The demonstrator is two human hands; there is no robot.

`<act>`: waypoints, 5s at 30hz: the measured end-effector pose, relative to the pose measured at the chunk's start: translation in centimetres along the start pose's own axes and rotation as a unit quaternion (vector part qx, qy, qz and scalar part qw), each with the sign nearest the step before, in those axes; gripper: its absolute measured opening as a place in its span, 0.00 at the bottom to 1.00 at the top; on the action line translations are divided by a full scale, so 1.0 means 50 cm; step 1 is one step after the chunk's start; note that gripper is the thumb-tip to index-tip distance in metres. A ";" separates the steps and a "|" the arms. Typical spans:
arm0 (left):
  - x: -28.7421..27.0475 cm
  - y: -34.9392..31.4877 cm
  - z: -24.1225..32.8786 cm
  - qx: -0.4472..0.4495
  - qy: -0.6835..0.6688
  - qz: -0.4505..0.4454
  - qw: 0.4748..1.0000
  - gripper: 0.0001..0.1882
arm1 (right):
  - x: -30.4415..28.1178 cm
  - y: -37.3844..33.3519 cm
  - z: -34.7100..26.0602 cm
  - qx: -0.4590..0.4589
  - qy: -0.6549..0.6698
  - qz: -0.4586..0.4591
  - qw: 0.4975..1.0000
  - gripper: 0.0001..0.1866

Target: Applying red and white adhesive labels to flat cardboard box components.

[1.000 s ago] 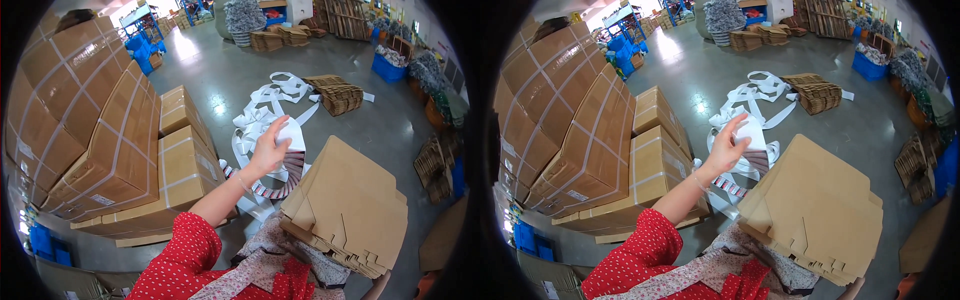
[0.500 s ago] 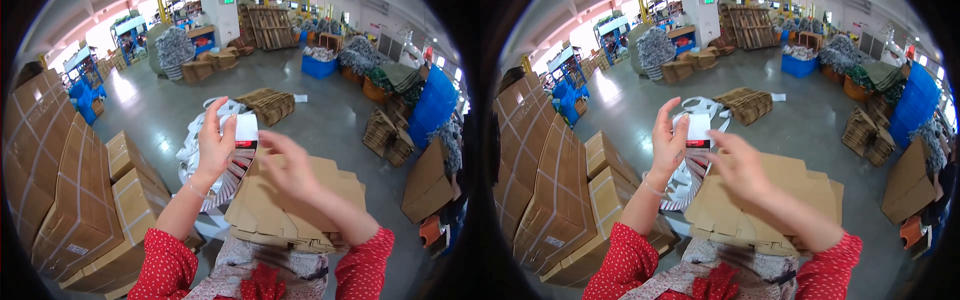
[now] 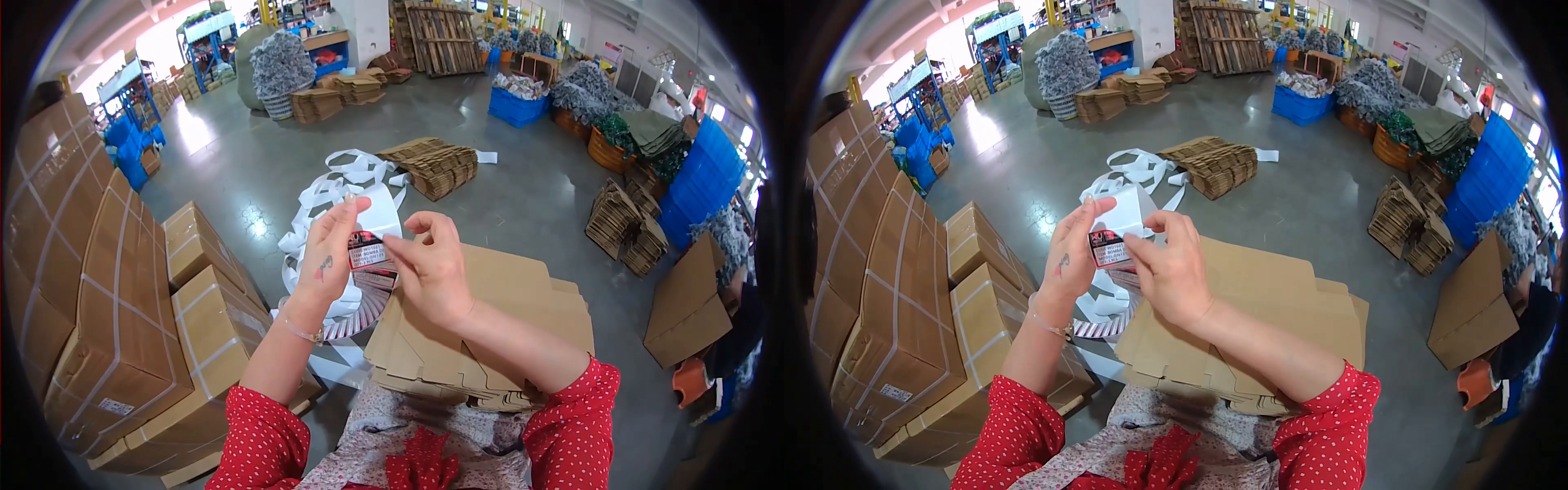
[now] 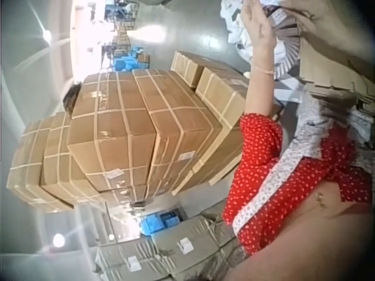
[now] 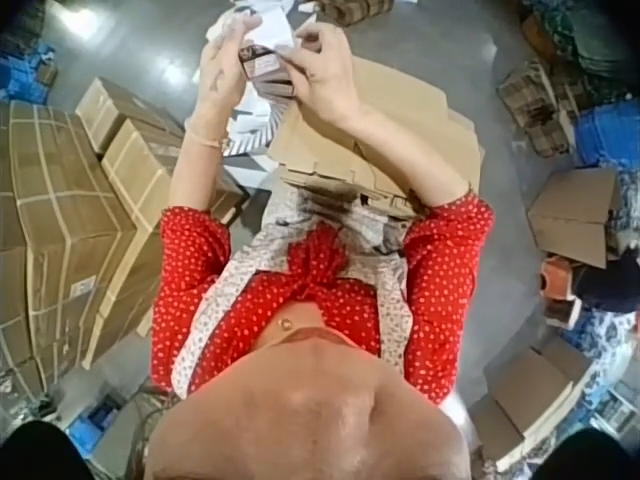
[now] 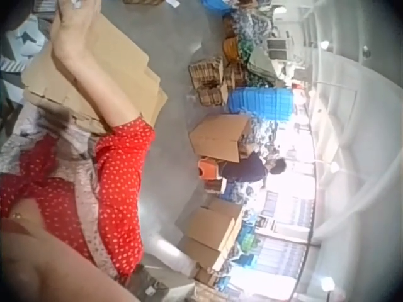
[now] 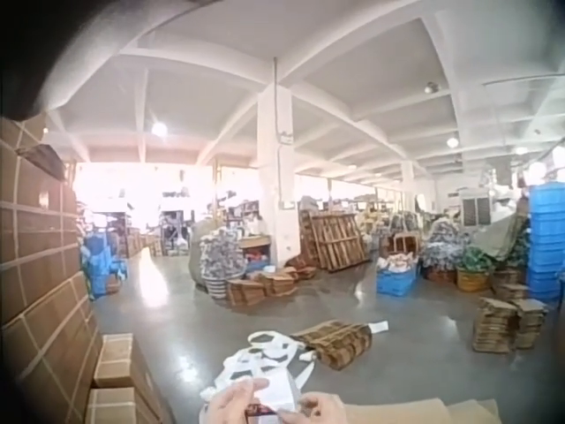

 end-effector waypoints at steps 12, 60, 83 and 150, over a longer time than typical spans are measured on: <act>-0.127 -0.017 -0.162 0.041 0.172 0.105 0.979 0.31 | -0.075 -0.120 0.180 0.519 0.145 -0.102 0.836 0.15; 0.014 -0.035 -0.294 -0.069 0.228 0.030 0.971 0.33 | -0.900 -1.035 0.438 0.585 0.081 0.540 0.599 0.15; 0.085 0.042 0.043 0.139 0.100 0.018 0.985 0.19 | -0.081 -0.016 0.087 0.128 0.162 0.018 0.978 0.11; 0.148 -0.069 -0.251 0.086 0.475 -0.188 0.856 0.48 | -0.572 -0.390 0.327 0.559 -0.321 -0.154 0.749 0.18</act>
Point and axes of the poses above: each hand's wrist, its own y-axis towards the middle knuckle, its own x-axis out of the palm, z = x × y, the point moved 9 cm from there along y, towards the middle knuckle, and after that the axes turned 8 degrees about y, right-handed, at the moved point
